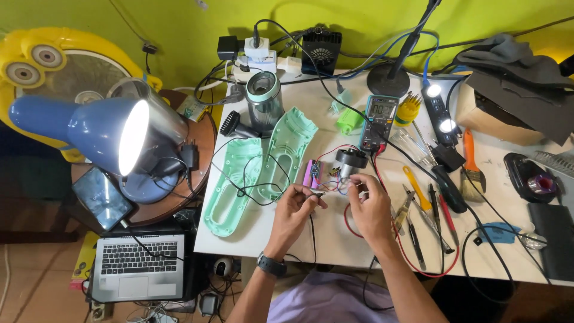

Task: Testing a small DC motor with a battery and multimeter probes on a workbench.

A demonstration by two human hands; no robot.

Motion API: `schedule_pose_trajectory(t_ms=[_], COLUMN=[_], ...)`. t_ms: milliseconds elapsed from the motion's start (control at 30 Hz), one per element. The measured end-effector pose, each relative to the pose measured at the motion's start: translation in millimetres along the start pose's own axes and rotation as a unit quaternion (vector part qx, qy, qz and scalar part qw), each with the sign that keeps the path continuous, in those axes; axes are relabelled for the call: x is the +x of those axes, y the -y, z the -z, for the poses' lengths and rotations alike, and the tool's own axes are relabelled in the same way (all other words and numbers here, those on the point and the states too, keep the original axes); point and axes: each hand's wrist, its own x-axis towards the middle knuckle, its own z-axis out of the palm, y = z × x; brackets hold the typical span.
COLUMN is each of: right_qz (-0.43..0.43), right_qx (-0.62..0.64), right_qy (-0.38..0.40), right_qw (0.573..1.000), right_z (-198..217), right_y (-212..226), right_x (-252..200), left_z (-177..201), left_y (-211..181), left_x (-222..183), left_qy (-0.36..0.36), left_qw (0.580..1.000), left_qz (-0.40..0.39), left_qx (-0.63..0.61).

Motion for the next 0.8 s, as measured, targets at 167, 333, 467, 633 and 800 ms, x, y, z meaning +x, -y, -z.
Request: schedule_pose_trajectory(t_ms=[167,333,467,633,800], right_qz=[-0.044,-0.077,-0.08,-0.067,-0.046], right_qx=[0.035,0.086,0.084,0.06,0.034], right_qy=[-0.045,-0.05,-0.045,-0.059,-0.062], right_qw=[0.997,0.992,0.992,0.994,0.996], right_z=[-13,-7,-10,-16,-20], right_y=[-26,-18,-23,-23,-27], right_x=[-4,-6,-7,-4,-3], left_z=[-3,-4,-4,-7,-3], left_y=[1,-5,-5,-9,-1], left_x=[0,-2,-2,-4,-1], left_qy=[0.009,0.028,0.051,0.065,0.073], left_qw=[1.0,0.997,0.991,0.994,0.99], left_qz=[-0.009,0.003,0.01,0.007,0.02], left_qx=[0.004,0.075,0.122,0.082,0.122])
